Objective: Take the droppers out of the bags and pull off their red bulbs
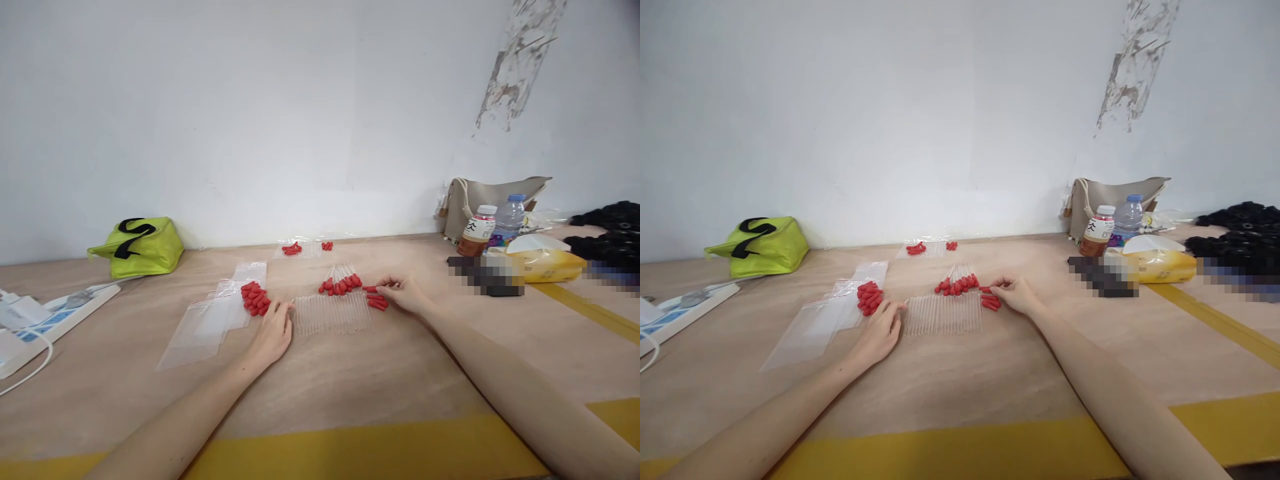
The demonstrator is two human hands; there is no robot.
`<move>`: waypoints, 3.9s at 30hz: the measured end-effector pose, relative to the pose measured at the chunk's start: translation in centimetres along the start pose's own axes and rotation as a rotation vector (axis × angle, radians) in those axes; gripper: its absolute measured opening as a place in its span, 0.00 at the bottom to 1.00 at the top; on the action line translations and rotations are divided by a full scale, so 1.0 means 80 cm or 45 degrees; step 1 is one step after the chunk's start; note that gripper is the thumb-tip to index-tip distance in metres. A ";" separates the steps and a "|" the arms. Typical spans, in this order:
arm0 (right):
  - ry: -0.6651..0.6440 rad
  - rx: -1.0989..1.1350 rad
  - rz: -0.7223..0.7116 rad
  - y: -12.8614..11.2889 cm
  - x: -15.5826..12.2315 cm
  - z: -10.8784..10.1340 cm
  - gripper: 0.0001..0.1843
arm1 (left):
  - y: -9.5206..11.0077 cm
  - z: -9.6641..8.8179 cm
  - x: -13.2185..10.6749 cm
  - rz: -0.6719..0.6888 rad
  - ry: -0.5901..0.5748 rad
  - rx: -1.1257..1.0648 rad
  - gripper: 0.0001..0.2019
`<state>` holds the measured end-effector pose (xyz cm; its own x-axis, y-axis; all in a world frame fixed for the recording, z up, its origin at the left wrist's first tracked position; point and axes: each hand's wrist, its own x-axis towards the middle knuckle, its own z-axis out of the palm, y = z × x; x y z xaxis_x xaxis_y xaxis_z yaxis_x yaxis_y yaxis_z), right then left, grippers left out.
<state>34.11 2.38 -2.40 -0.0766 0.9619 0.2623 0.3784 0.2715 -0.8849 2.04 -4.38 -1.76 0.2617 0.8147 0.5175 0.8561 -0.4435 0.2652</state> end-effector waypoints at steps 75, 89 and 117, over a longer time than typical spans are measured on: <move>0.204 -0.836 -1.196 -0.073 -0.092 0.097 0.08 | 0.045 -0.008 -0.007 0.774 0.381 0.301 0.05; 0.160 -0.626 -0.904 -0.064 -0.086 0.059 0.09 | 0.011 -0.033 -0.007 0.508 0.354 0.179 0.07; 0.203 -0.589 -0.283 -0.007 -0.015 -0.001 0.09 | -0.046 0.026 -0.003 0.008 0.000 0.143 0.27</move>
<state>34.08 1.11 -2.19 -0.0735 0.8562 0.5114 0.7386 0.3913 -0.5490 -0.21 -2.16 -4.51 0.2677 0.8120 0.5186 0.8990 -0.4041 0.1688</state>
